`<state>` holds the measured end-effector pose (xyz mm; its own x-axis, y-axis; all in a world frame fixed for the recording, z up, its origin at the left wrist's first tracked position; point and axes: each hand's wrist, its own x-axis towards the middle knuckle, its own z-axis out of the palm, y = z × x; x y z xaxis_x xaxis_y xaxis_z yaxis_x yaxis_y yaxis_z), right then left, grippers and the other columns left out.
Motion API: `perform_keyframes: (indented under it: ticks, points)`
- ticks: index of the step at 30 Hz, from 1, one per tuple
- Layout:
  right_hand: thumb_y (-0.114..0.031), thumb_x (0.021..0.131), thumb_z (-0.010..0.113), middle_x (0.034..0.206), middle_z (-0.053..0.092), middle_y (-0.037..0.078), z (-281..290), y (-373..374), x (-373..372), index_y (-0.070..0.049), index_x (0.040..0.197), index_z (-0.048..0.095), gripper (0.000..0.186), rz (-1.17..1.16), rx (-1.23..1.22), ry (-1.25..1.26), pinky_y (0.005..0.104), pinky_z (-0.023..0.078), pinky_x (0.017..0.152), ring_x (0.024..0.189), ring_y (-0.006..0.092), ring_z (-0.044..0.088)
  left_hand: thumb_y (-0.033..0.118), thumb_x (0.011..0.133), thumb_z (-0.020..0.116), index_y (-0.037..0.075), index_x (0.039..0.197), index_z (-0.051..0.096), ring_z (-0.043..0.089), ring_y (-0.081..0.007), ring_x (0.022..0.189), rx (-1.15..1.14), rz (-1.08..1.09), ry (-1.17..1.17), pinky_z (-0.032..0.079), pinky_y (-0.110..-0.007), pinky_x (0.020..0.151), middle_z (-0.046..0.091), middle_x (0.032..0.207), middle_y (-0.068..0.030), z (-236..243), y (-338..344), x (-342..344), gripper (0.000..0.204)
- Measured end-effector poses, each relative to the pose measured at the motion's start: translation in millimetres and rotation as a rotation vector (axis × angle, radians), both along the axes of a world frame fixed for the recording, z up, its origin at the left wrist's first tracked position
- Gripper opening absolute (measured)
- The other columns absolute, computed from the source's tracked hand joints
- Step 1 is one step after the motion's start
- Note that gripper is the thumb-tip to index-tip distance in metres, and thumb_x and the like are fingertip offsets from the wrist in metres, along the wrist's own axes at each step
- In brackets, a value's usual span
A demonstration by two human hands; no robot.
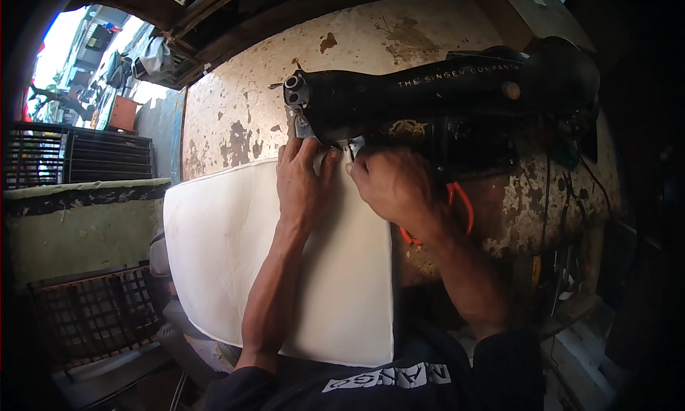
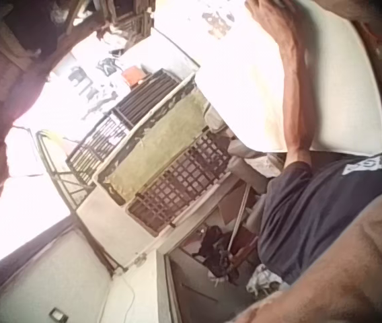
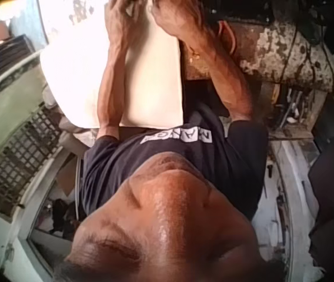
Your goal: The person handles several pieces of upholstery fabric by hand, aligning them together on a workbench. They then place the layered fabric under the needle of a sewing machine and sew along the edges to join them.
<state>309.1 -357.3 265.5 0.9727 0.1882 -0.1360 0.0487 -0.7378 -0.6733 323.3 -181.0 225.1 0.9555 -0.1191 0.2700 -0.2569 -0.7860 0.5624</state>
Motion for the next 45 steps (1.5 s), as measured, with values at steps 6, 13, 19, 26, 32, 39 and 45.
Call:
perform_keyframes:
  ticks: [6,13,19,26,32,39,45]
  points:
    - [-0.019,0.090,0.073,0.092,0.071,0.021,-16.4,19.0,-31.9,-0.001,0.099,0.069,0.020,-0.249,0.154,-0.021,0.0487,0.054,0.076,0.086,0.0387,0.070,0.021,0.091,0.073,0.004,0.097,0.064,0.057,-0.0376,0.098,0.061,0.011,0.035,0.047,-0.048,0.086,0.061,0.098,-0.0175,-4.4,2.8,4.1,0.020]
    - [-0.018,0.097,0.064,0.104,0.072,0.021,-73.4,-3.2,58.6,-0.002,0.119,0.068,0.028,-0.011,0.153,-0.545,0.0419,0.055,0.087,0.096,0.0342,0.070,0.019,0.091,0.071,0.005,0.100,0.065,0.057,-0.0381,0.100,0.111,-0.010,0.021,0.046,-0.049,0.087,0.061,0.103,-0.0173,-2.1,5.6,8.3,0.018]
    - [-0.022,0.104,0.057,0.123,0.069,0.015,-42.1,0.8,92.7,-0.007,0.140,0.058,0.039,-0.036,0.452,-0.738,0.0401,0.054,0.089,0.107,0.0275,0.067,0.020,0.092,0.070,0.004,0.101,0.065,0.057,-0.0371,0.101,0.095,-0.019,0.041,0.046,-0.049,0.089,0.061,0.105,-0.0162,0.4,-0.8,4.7,0.019]
    - [-0.027,0.095,0.069,0.092,0.072,0.017,-22.3,-9.0,9.3,-0.005,0.101,0.074,0.024,-0.169,0.307,-0.226,0.0400,0.055,0.082,0.090,0.0306,0.071,0.016,0.093,0.067,0.001,0.097,0.064,0.057,-0.0383,0.099,0.028,-0.069,0.196,0.046,-0.048,0.090,0.061,0.098,-0.0180,8.0,17.6,13.5,0.015]
    - [-0.012,0.093,0.070,0.102,0.069,0.021,-9.5,24.5,-67.8,-0.001,0.113,0.067,0.023,-0.222,0.143,-0.209,0.0450,0.055,0.078,0.088,0.0382,0.069,0.012,0.092,0.066,0.000,0.101,0.062,0.058,-0.0415,0.098,0.022,-0.153,0.262,0.046,-0.049,0.090,0.063,0.095,-0.0206,16.7,16.7,23.3,0.016]
    - [-0.009,0.096,0.065,0.093,0.071,0.019,-30.2,26.3,-62.5,-0.001,0.112,0.068,0.018,-0.302,0.359,-0.310,0.0424,0.057,0.071,0.081,0.0359,0.071,0.009,0.091,0.066,0.002,0.108,0.062,0.060,-0.0442,0.101,0.077,-0.157,0.187,0.048,-0.052,0.089,0.066,0.102,-0.0228,13.0,14.6,30.3,0.019]
    - [-0.005,0.094,0.064,0.089,0.069,0.018,-34.1,26.8,-62.3,-0.004,0.113,0.071,0.020,-0.337,0.328,-0.343,0.0407,0.056,0.068,0.076,0.0341,0.070,0.012,0.088,0.068,0.004,0.111,0.061,0.060,-0.0438,0.098,0.150,-0.123,0.118,0.048,-0.052,0.087,0.066,0.102,-0.0213,-5.4,16.1,26.0,0.025]
